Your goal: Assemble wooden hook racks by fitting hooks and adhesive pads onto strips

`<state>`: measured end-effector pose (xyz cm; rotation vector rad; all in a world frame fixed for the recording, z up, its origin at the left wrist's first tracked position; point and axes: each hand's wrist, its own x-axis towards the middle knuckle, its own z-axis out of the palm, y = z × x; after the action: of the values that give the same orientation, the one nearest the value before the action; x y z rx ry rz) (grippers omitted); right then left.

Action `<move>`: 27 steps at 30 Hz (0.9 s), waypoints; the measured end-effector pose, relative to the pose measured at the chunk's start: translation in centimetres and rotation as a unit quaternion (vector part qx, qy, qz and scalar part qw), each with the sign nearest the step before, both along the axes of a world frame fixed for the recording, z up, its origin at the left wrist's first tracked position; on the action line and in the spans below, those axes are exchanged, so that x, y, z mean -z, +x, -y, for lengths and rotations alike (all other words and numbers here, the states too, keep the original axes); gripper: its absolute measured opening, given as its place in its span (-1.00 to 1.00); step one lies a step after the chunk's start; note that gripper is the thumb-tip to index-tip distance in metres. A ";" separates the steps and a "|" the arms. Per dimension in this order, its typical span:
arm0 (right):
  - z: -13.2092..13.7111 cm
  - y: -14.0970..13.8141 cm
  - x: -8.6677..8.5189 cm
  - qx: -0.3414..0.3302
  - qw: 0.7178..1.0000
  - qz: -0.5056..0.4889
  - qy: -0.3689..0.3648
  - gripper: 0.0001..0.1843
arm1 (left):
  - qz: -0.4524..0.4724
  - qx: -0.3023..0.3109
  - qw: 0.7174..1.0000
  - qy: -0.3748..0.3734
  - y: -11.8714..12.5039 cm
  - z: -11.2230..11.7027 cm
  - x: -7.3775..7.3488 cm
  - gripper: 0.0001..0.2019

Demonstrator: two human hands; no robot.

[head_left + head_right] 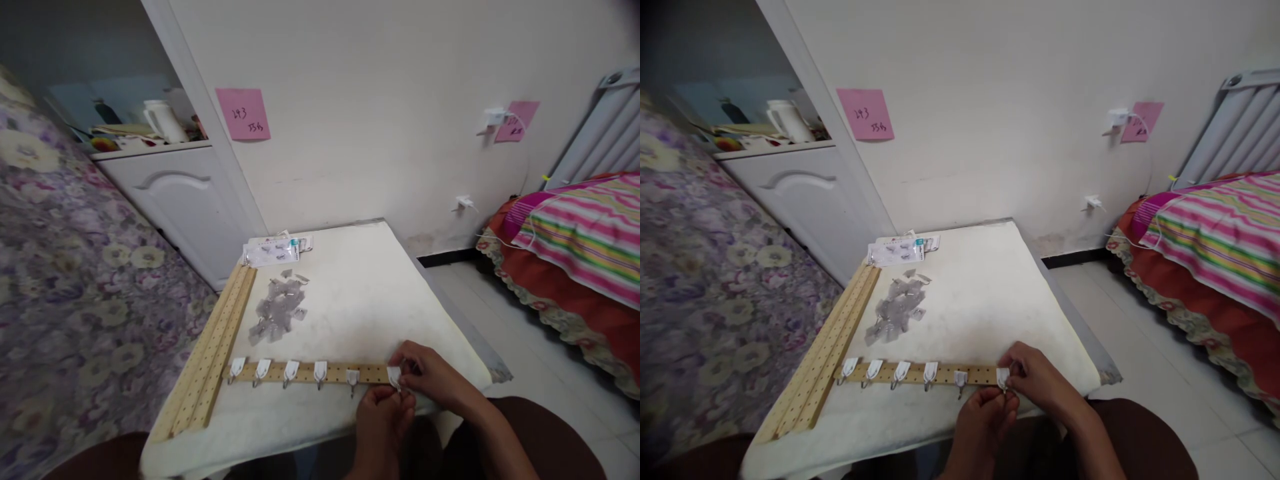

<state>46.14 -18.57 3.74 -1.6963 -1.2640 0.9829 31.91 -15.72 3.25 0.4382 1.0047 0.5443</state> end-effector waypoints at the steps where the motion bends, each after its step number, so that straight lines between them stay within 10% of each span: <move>1: 0.0 0.0 0.0 0.001 1.000 0.000 -0.001 -0.71 | 0.001 -0.002 1.000 0.003 0.0 0.0 0.1 -0.83; 27: 0.0 0.1 0.5 0.001 1.000 -0.006 0.002 -0.65 | 0.043 0.032 0.994 0.100 0.1 -0.4 1.5 -0.81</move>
<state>46.20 -18.52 3.25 -1.6869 -1.2566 0.9879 32.04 -15.37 1.74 0.6182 0.8550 0.6045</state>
